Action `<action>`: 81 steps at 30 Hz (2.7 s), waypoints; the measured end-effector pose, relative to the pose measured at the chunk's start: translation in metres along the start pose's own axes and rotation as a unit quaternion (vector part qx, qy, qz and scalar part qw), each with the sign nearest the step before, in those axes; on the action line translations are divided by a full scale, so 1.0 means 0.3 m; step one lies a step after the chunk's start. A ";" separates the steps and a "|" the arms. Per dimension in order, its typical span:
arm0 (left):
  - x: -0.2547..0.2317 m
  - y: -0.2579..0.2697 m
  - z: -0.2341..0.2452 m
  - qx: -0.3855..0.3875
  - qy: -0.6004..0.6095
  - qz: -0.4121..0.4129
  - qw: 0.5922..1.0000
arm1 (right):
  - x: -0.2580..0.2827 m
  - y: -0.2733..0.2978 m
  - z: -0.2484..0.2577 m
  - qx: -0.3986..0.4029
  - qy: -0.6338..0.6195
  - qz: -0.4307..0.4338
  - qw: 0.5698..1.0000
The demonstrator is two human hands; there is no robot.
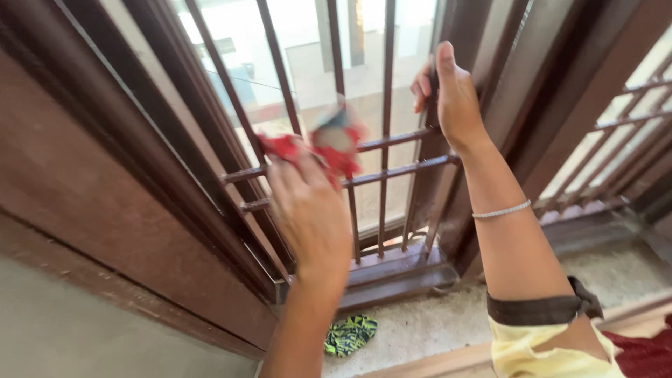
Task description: The person wipes the vertical and horizontal bars of a metal window grille using a red patterned cloth. They systematically clean each bar, moving from left to right and top to bottom, ensuring thorough coverage of the grille surface.
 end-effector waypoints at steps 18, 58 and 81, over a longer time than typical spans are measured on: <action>-0.236 -0.533 -0.199 -0.236 0.294 -0.016 0.926 | -0.020 -0.019 0.017 -0.069 0.000 0.001 0.998; -0.507 -0.359 -0.050 -0.265 0.191 -0.035 0.945 | -0.084 -0.038 0.098 -0.009 -0.235 0.018 0.972; -0.365 -0.091 -0.300 -0.032 0.141 0.033 0.989 | -0.074 0.015 0.099 -0.011 0.036 -0.033 0.999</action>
Point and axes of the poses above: each hand's wrist, its own y-axis away from the middle knuckle, its own z-axis out of the back of the hand, x = y × z, the point moved 5 cm from there along -y, towards the middle knuckle, and after that the axes turned 3 degrees about z, right-handed, at the moved point
